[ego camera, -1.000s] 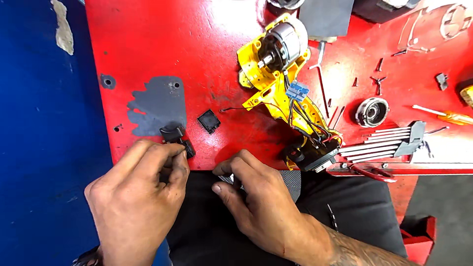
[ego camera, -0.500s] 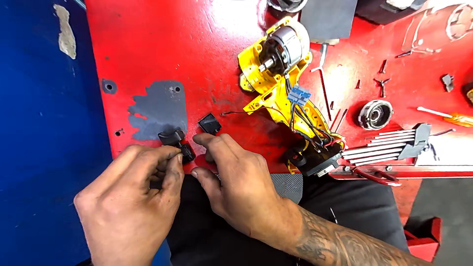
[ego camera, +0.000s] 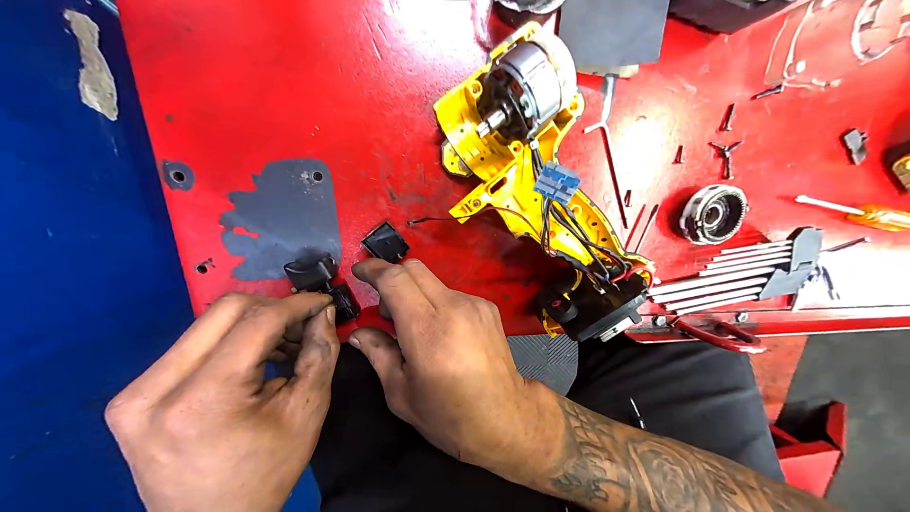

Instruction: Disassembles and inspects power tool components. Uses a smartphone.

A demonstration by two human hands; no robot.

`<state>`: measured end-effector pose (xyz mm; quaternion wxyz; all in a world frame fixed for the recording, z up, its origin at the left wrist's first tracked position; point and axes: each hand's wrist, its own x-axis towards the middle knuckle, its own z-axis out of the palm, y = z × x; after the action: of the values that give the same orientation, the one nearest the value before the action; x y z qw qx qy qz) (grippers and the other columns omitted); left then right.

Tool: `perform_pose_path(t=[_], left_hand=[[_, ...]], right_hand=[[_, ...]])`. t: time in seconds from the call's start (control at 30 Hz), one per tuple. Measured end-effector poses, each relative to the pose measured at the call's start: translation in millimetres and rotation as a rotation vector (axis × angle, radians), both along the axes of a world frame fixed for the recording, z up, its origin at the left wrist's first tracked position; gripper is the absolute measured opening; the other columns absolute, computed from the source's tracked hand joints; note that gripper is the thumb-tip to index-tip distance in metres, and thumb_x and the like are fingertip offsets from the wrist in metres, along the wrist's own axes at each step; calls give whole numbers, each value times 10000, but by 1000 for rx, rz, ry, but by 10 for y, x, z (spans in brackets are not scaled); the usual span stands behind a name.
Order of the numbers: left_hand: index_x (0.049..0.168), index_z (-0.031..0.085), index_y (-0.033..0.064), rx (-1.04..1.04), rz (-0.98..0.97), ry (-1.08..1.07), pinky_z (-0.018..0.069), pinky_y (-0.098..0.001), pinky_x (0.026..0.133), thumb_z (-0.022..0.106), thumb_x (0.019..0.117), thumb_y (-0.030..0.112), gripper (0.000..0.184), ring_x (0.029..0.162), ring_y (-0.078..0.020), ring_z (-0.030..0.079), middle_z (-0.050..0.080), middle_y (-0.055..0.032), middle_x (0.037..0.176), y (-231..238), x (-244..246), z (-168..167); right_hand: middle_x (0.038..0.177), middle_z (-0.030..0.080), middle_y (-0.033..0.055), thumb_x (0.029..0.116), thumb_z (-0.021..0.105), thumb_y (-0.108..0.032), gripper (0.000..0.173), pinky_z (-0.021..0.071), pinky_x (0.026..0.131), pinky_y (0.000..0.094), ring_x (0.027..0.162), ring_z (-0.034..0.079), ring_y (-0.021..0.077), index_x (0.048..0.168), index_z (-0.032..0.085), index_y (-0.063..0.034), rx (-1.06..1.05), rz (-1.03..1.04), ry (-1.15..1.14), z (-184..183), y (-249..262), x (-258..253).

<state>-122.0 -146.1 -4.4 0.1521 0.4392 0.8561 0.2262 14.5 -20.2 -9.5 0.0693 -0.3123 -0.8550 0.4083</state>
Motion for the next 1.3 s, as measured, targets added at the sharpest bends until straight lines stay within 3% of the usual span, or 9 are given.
perform_pose_path(t=[0.7, 0.93, 1.3], left_hand=[[969, 765, 69, -2, 15, 18, 522, -270, 580, 668, 937, 244, 202, 682, -85, 627, 662, -29, 844, 1, 40, -36], [976, 778, 33, 7, 23, 102, 500, -288, 573, 681, 932, 189, 189, 679, -127, 627, 671, -87, 842, 2, 125, -39], [1008, 775, 55, 10, 90, 60, 482, -232, 562, 707, 937, 239, 209, 668, -62, 602, 665, -39, 849, 15, 110, 5]], right_hand=[[985, 646, 13, 907, 747, -207, 384, 523, 508, 286, 703, 640, 112, 1274, 672, -119, 8, -24, -18, 0, -27, -24], [979, 645, 9, 908, 749, -214, 380, 524, 514, 284, 713, 642, 110, 1270, 673, -125, 7, -26, -12, -4, -24, -22], [990, 646, 15, 907, 752, -213, 410, 531, 521, 293, 717, 644, 117, 1296, 661, -116, 8, -13, -12, -15, -25, -17]])
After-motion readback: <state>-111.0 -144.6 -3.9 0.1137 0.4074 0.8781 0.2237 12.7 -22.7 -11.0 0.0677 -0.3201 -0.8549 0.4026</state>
